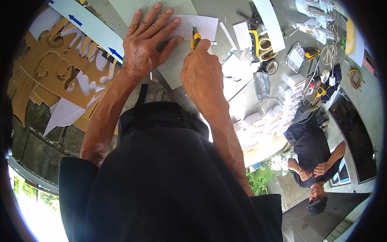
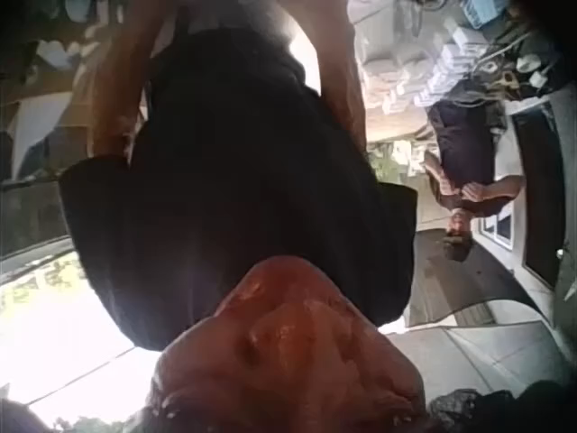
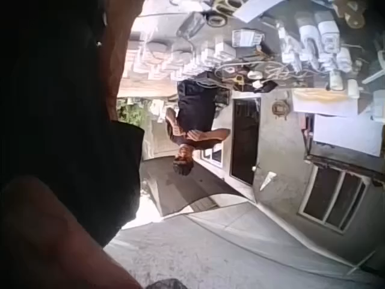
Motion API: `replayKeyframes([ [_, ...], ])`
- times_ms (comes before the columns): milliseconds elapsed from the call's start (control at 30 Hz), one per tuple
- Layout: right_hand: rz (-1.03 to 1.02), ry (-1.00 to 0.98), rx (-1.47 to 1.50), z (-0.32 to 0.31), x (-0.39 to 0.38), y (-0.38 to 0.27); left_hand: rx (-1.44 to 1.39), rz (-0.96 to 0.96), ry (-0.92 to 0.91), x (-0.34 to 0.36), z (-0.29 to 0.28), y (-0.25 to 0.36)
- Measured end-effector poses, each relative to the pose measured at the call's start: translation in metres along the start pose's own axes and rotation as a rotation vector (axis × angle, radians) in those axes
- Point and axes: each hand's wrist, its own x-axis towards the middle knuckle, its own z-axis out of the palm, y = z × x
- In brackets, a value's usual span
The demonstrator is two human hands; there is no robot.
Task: Cutting out letters from a white foam board using a utility knife following a paper template.
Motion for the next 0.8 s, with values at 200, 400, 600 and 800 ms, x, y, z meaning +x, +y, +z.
replayKeyframes([
  [200, 0.004, 0.002, 0.028, 0.0, 0.001, 0.006, 0.154, 0.076, 0.262, -0.001, 0.015, 0.004],
  [400, -0.344, 0.1, -0.367, -0.035, 0.013, 0.043, 0.084, -0.074, 0.234, -0.025, 0.009, 0.034],
  [600, -0.373, 0.065, -0.442, -0.037, 0.018, 0.043, 0.077, 0.063, 0.028, -0.003, -0.005, 0.012],
  [800, -0.284, -0.006, -0.363, -0.024, 0.013, 0.037, 0.085, 0.084, -0.025, -0.001, -0.001, 0.008],
])
